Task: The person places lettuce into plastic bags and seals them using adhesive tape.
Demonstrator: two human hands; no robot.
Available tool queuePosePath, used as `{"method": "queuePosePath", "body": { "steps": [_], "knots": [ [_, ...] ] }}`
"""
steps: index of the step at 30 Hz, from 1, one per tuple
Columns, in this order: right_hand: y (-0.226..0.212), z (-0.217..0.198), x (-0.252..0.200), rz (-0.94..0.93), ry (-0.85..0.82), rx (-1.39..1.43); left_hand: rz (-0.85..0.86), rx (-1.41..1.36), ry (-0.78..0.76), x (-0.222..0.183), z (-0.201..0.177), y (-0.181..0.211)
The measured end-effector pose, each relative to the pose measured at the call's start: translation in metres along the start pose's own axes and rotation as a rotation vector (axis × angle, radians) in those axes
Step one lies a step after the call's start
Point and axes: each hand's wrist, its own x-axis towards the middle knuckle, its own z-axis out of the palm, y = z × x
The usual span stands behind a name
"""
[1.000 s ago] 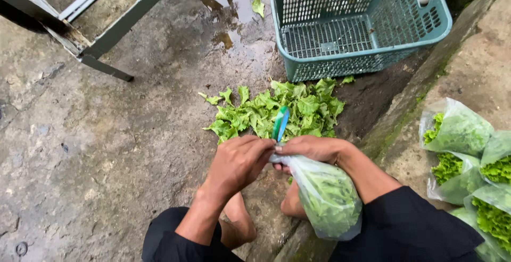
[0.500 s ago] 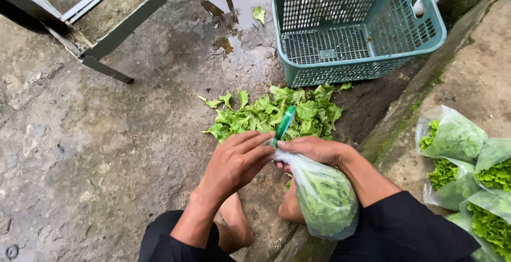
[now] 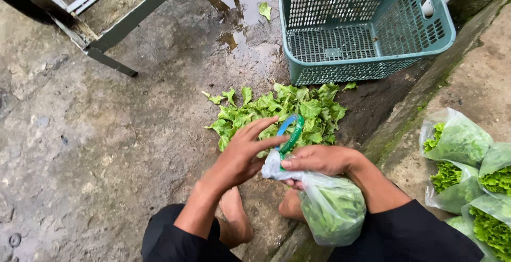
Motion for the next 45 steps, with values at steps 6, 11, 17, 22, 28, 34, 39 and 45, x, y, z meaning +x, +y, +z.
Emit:
{"method": "queuePosePath", "body": {
  "steps": [6, 11, 17, 22, 28, 34, 39, 45],
  "knots": [
    [0.001, -0.024, -0.024, -0.065, 0.250, 0.025, 0.031, 0.206, 0.029, -0.006, 0.003, -0.017],
    [0.003, -0.051, -0.037, -0.172, 0.524, -0.001, 0.097, -0.030, -0.037, -0.011, -0.011, 0.011],
    [0.006, -0.038, -0.009, 0.032, 0.685, -0.429, 0.182, -0.296, -0.101, -0.006, -0.018, 0.039],
    [0.012, -0.020, 0.006, -0.007, 0.532, -0.677, 0.053, -0.519, -0.113, 0.001, -0.027, 0.053],
    [0.009, -0.001, 0.019, -0.026, 0.486, -0.766, -0.045, -0.793, -0.095, 0.001, -0.021, 0.042],
    [0.033, -0.005, 0.026, -0.245, 0.412, -0.743, -0.048, -0.835, -0.055, 0.016, -0.019, 0.045],
    [-0.011, 0.033, 0.033, 0.229, 0.543, -0.670, -0.120, -1.111, -0.148, 0.024, -0.008, 0.029],
    [-0.023, 0.037, 0.026, 0.205, 0.365, -0.834, -0.134, -1.094, -0.088, 0.028, -0.004, 0.013]
  ]
}}
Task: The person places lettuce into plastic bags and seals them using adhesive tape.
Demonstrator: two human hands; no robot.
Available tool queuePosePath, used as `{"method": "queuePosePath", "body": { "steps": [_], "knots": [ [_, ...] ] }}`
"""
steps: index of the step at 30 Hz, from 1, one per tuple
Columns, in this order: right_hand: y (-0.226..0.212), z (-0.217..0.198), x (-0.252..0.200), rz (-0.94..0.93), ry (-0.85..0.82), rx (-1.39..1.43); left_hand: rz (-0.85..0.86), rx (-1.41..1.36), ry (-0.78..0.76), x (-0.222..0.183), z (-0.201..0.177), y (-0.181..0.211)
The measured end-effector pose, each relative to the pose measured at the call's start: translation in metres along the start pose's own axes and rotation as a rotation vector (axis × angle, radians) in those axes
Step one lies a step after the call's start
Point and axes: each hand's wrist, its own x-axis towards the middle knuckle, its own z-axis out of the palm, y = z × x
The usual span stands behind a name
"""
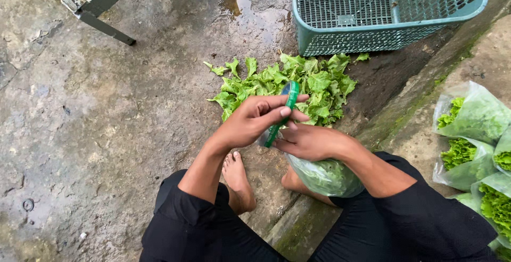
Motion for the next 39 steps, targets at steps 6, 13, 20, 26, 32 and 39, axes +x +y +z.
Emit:
{"method": "queuePosePath", "body": {
  "steps": [6, 13, 20, 26, 32, 39],
  "knots": [
    [-0.004, 0.006, -0.002, -0.172, 0.035, -0.029, 0.026, 0.017, 0.160, 0.008, -0.028, -0.044],
    [0.000, -0.005, -0.009, -0.238, 0.035, 0.057, -0.247, 0.277, 0.184, -0.004, -0.036, -0.046],
    [0.039, 0.009, 0.020, -0.170, 0.282, 0.216, -0.236, 0.311, 0.692, -0.002, -0.023, -0.059],
    [0.025, -0.001, 0.014, -0.171, 0.386, 0.377, -0.171, 0.086, 0.814, 0.007, 0.025, -0.088],
    [0.039, -0.004, 0.011, -0.242, 0.233, 0.529, 0.013, -0.094, 0.826, 0.005, -0.008, -0.120],
    [0.061, 0.021, 0.030, -0.280, 0.122, 0.634, 0.065, -0.063, 0.742, 0.004, -0.019, -0.108]
  ]
}}
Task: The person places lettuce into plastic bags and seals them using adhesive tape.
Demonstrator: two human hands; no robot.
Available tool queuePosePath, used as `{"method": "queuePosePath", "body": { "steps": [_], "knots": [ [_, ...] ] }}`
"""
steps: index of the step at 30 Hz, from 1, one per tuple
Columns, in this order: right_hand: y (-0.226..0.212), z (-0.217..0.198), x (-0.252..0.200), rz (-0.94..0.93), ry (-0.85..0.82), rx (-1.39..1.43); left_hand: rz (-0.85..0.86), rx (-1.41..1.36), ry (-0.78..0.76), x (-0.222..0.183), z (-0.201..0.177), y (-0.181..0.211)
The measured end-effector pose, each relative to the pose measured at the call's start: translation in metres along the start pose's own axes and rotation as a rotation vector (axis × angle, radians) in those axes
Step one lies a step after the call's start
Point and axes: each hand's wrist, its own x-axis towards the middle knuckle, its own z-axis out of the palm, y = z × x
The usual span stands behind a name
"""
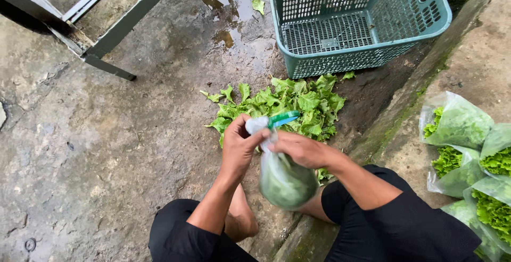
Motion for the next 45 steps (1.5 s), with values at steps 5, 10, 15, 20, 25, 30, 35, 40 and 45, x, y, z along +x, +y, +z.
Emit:
{"method": "queuePosePath", "body": {
  "steps": [5, 10, 15, 20, 25, 30, 35, 40, 45],
  "knots": [
    [-0.045, 0.023, 0.004, -0.135, 0.200, -0.270, -0.045, 0.174, 0.083, -0.022, 0.024, 0.011],
    [-0.154, 0.016, -0.034, 0.118, 0.190, -0.606, 0.014, 0.111, 0.146, -0.007, 0.019, 0.020],
    [-0.093, -0.011, -0.047, -0.286, 0.657, -0.764, 0.144, 0.256, 0.025, -0.010, 0.015, 0.048],
    [-0.056, 0.001, -0.014, -0.262, 0.646, -1.022, 0.151, 0.331, -0.094, -0.005, 0.006, 0.019],
    [-0.035, -0.003, -0.008, -0.140, 0.490, -0.813, 0.169, 0.486, -0.181, -0.018, 0.015, 0.048],
    [-0.059, 0.005, -0.013, -0.229, 0.573, -0.953, 0.241, 0.579, -0.197, -0.014, 0.006, 0.045],
    [-0.065, 0.015, -0.015, -0.297, 0.634, -1.017, 0.285, 0.563, -0.273, -0.017, 0.003, 0.053],
    [-0.050, 0.012, -0.015, -0.456, 0.642, -0.981, 0.288, 0.460, -0.344, -0.018, -0.002, 0.045],
    [-0.042, 0.012, -0.012, -0.506, 0.693, -0.995, 0.256, 0.444, -0.308, -0.019, -0.005, 0.031]
  ]
}}
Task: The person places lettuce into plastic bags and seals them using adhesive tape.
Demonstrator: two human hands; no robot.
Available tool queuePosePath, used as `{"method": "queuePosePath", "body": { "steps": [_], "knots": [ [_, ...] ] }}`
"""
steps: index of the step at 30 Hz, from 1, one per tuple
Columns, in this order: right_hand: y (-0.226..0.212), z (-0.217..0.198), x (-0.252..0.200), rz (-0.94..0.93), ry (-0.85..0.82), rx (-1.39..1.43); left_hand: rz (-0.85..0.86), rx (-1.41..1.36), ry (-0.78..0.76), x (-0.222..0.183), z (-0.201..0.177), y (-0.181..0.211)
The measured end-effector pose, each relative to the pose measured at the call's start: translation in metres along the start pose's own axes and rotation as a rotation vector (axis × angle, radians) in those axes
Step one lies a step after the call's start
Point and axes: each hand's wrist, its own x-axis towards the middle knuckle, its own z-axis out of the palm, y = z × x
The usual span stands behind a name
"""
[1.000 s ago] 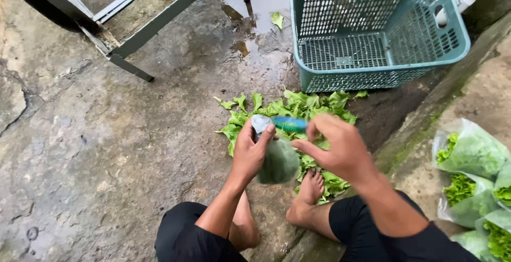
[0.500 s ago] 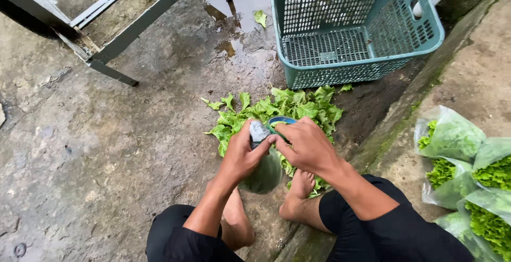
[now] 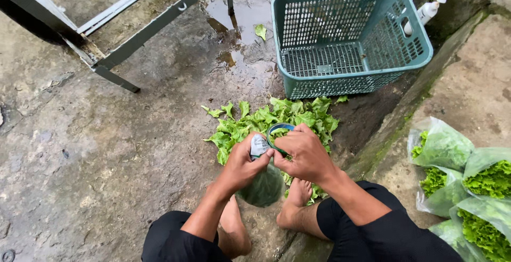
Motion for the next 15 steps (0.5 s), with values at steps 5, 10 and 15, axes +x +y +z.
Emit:
{"method": "queuePosePath", "body": {
  "steps": [5, 10, 15],
  "knots": [
    [-0.007, -0.002, 0.002, 0.050, 0.017, -0.069, 0.048, 0.014, 0.016, 0.006, 0.008, -0.015],
    [0.110, -0.071, -0.026, 0.146, -0.129, -0.697, 0.045, -0.197, -0.100, -0.041, 0.000, 0.004],
    [0.130, -0.169, -0.140, 0.690, 0.007, -0.469, -0.212, -0.402, 0.123, -0.017, -0.053, 0.020]
  ]
}}
